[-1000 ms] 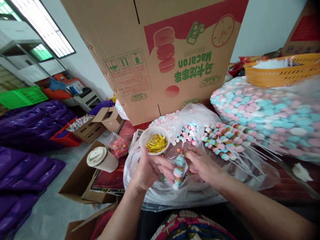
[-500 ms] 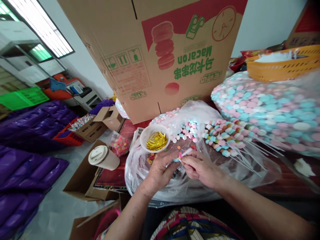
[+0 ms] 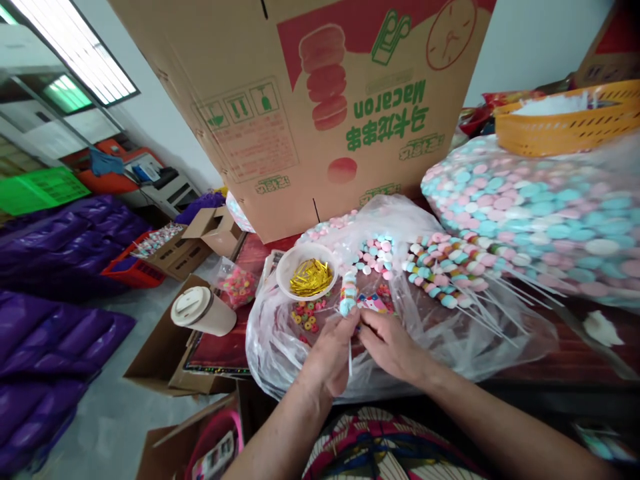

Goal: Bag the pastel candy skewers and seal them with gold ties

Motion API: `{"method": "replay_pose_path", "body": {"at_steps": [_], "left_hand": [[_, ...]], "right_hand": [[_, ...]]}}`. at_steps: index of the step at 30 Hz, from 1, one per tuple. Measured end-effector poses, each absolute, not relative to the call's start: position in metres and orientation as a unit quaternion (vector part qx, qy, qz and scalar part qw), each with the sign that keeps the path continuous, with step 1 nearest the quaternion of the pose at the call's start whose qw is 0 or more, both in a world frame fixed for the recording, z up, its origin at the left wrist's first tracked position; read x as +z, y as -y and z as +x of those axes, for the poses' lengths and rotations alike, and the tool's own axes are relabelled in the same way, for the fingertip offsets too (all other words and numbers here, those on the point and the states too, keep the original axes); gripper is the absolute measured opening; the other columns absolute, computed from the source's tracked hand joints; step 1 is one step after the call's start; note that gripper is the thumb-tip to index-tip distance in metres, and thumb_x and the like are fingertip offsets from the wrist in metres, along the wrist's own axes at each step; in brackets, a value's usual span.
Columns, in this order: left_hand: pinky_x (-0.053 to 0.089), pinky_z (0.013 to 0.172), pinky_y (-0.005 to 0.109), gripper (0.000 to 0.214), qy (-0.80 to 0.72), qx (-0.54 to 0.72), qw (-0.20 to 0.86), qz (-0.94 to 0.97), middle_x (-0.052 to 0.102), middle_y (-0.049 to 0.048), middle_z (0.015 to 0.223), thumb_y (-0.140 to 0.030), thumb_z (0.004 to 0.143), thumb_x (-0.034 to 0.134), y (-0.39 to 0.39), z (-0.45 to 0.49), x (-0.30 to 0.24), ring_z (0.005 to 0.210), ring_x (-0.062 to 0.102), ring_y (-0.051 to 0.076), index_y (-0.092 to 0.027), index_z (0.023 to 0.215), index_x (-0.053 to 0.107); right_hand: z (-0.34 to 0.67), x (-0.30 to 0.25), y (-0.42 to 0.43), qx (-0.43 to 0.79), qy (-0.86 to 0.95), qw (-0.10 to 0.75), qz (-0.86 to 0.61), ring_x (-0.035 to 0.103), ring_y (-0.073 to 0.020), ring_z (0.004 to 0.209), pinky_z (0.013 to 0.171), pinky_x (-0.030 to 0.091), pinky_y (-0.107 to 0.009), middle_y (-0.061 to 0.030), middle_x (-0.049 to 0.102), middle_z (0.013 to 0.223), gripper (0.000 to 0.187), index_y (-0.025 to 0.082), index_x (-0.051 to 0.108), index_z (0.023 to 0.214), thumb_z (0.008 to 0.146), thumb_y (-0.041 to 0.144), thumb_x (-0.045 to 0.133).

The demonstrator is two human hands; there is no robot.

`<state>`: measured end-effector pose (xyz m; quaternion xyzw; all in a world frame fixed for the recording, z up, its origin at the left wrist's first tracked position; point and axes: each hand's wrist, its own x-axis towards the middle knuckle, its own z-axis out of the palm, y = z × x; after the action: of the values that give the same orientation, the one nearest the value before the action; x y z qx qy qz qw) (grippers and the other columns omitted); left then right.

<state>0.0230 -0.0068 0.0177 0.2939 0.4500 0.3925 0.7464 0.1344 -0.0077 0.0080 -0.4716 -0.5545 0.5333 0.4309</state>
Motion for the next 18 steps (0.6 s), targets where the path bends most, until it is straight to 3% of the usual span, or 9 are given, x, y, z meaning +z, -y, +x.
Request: {"method": "replay_pose_path", "body": {"at_steps": [3,5,9,13,18], "left_hand": [[0.047,0.067,0.028,0.037,-0.445,0.453,0.727,0.261,0.066,0.0042,0.065,-0.041,0.059,0.081,-0.002,0.021,0.018,0.064,0.062,0.017,-0.012,0.072,0.064],[0.045,0.063,0.026,0.035,-0.447,0.498,0.698,0.254,0.064,0.0012,0.058,-0.039,0.058,0.082,-0.009,0.018,0.016,0.056,0.059,0.014,-0.013,0.07,0.062],[0.037,0.05,0.023,0.03,-0.465,0.453,0.663,0.373,0.054,-0.0032,0.042,-0.042,0.071,0.07,-0.011,0.023,0.01,0.04,0.048,0.01,-0.015,0.067,0.058],[0.033,0.046,0.024,0.027,-0.465,0.311,0.669,0.49,0.049,-0.0031,0.04,-0.04,0.079,0.057,0.005,0.043,-0.001,0.037,0.043,0.011,-0.018,0.065,0.057],[0.036,0.053,0.027,0.033,-0.489,0.226,0.548,0.64,0.052,-0.0004,0.045,-0.038,0.086,0.046,0.013,0.041,-0.008,0.045,0.048,0.015,-0.022,0.057,0.048]], "right_hand": [[0.128,-0.001,0.017,0.667,0.472,0.34,-0.466,0.028,-0.0094,0.037,0.041,0.026,-0.025,0.0074,0.034,0.043,0.028,0.023,0.039,0.06,0.081,0.041,0.039],[0.132,-0.001,0.022,0.68,0.477,0.311,-0.462,0.027,-0.0097,0.033,0.037,0.025,-0.026,0.0074,0.033,0.039,0.034,0.024,0.039,0.057,0.083,0.046,0.039],[0.153,0.013,0.018,0.562,0.513,0.416,-0.497,0.05,-0.0135,0.05,0.046,0.038,-0.027,0.0015,0.052,0.054,0.032,0.023,0.047,0.064,0.078,0.05,0.057],[0.158,0.019,0.002,0.652,0.411,0.407,-0.491,0.047,-0.0125,0.037,0.035,0.035,-0.025,0.0049,0.055,0.056,0.034,0.024,0.048,0.085,0.074,0.053,0.061],[0.143,0.0,-0.007,0.664,0.24,0.583,-0.403,0.057,-0.0117,0.048,0.047,0.045,-0.024,0.007,0.058,0.061,0.044,0.023,0.042,0.089,0.064,0.046,0.071]]}}
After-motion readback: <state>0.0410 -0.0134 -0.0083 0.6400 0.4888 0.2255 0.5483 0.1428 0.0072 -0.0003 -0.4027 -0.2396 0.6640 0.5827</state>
